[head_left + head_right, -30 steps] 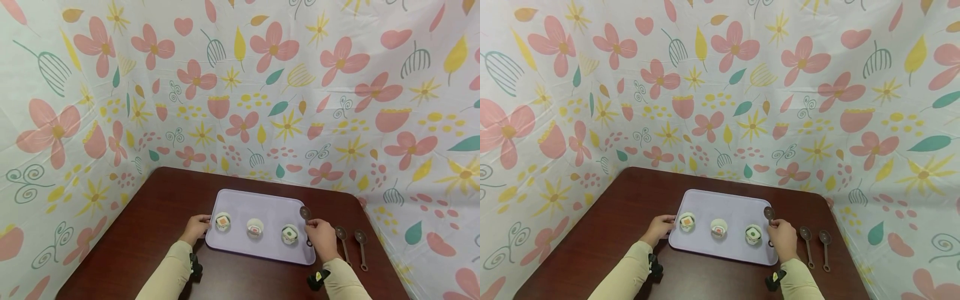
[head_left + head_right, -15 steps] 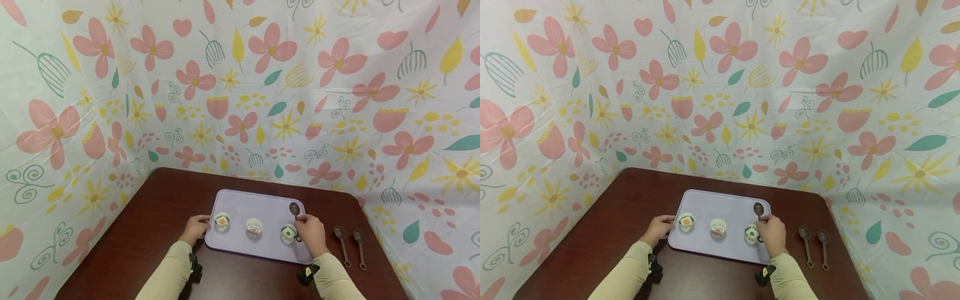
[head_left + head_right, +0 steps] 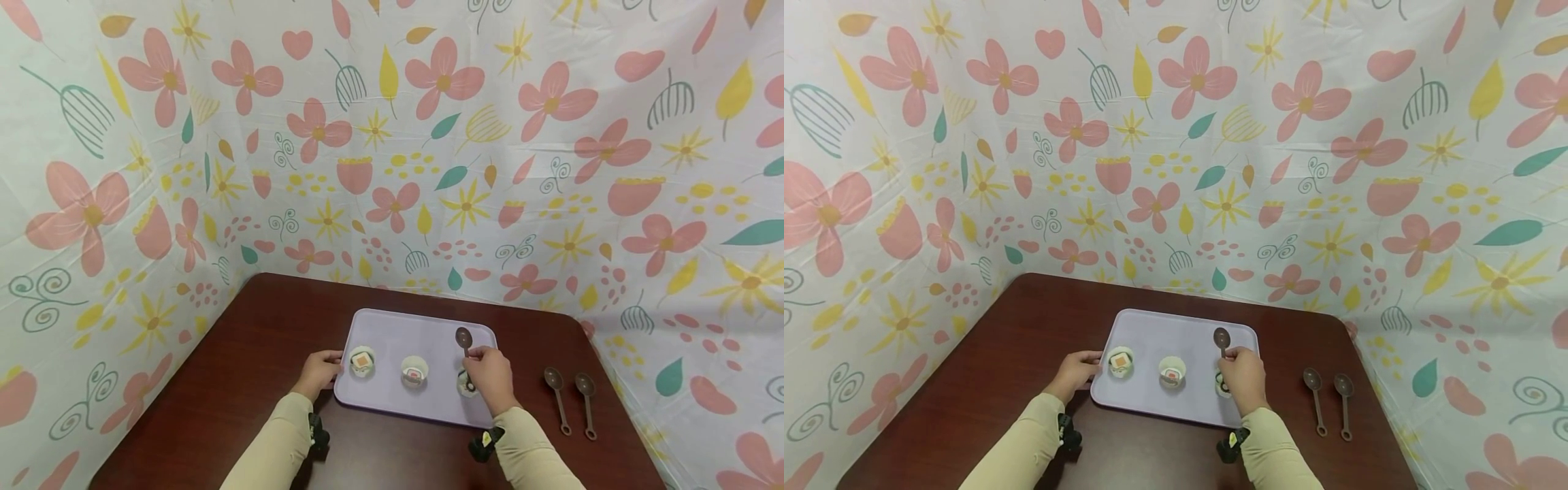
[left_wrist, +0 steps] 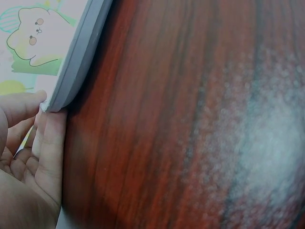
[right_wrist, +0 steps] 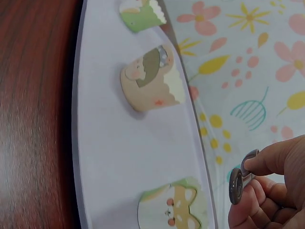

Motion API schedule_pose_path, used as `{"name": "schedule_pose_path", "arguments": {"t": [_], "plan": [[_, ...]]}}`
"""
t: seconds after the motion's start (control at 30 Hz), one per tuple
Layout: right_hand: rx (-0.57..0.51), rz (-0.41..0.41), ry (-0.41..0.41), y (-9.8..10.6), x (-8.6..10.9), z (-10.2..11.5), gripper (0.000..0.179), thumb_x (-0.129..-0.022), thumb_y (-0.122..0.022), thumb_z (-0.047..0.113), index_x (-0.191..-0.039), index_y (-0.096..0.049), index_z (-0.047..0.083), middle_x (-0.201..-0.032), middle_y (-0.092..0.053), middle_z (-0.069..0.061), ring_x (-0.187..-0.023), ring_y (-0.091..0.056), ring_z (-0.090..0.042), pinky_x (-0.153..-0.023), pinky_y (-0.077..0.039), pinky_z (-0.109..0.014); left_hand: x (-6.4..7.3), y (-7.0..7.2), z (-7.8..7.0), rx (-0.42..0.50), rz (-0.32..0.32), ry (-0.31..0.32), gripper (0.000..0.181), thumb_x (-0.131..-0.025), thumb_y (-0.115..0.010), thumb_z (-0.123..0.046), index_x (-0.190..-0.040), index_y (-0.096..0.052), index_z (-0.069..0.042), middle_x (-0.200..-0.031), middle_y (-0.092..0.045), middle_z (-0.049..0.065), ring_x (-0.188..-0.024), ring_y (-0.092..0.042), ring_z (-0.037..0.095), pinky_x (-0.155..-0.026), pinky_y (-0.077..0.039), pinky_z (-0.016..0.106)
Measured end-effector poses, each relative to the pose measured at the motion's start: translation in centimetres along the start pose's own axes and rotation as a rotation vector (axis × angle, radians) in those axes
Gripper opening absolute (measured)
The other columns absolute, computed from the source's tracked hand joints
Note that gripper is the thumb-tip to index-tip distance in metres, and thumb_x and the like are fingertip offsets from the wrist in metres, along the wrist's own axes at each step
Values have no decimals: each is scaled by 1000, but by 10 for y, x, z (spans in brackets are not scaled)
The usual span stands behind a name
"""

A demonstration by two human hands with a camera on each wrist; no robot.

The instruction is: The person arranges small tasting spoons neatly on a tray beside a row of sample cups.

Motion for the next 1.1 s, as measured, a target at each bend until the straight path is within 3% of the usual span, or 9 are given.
{"name": "schedule_pose_path", "arguments": {"t": [0.57,1.1], "plan": [[-26,-17,17,-20,3,22,18,-81,-71,13,-92,-76,-1,-77,-72,-5,-69,-64,-18,-63,-51,-33,1,0,-1,-9,-13,4,37,-89,-70,0,-126,-69,-2,-105,-66,12,-94,-67,26,-71,-61,44],[-68,28,1,-39,9,42,19,-81,-72,12,-94,-75,-1,-79,-72,-6,-69,-64,-17,-61,-53,-32,1,0,-1,-8,-9,6,38,-89,-71,0,-127,-69,-2,-106,-66,12,-94,-67,26,-71,-61,43]]}}
Point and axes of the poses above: each hand's wrist, its own x-axis away from the middle knuckle, its own y-axis out of the back of the hand, z = x × y, the point moved 5 cm from there along -x, towards the middle knuckle
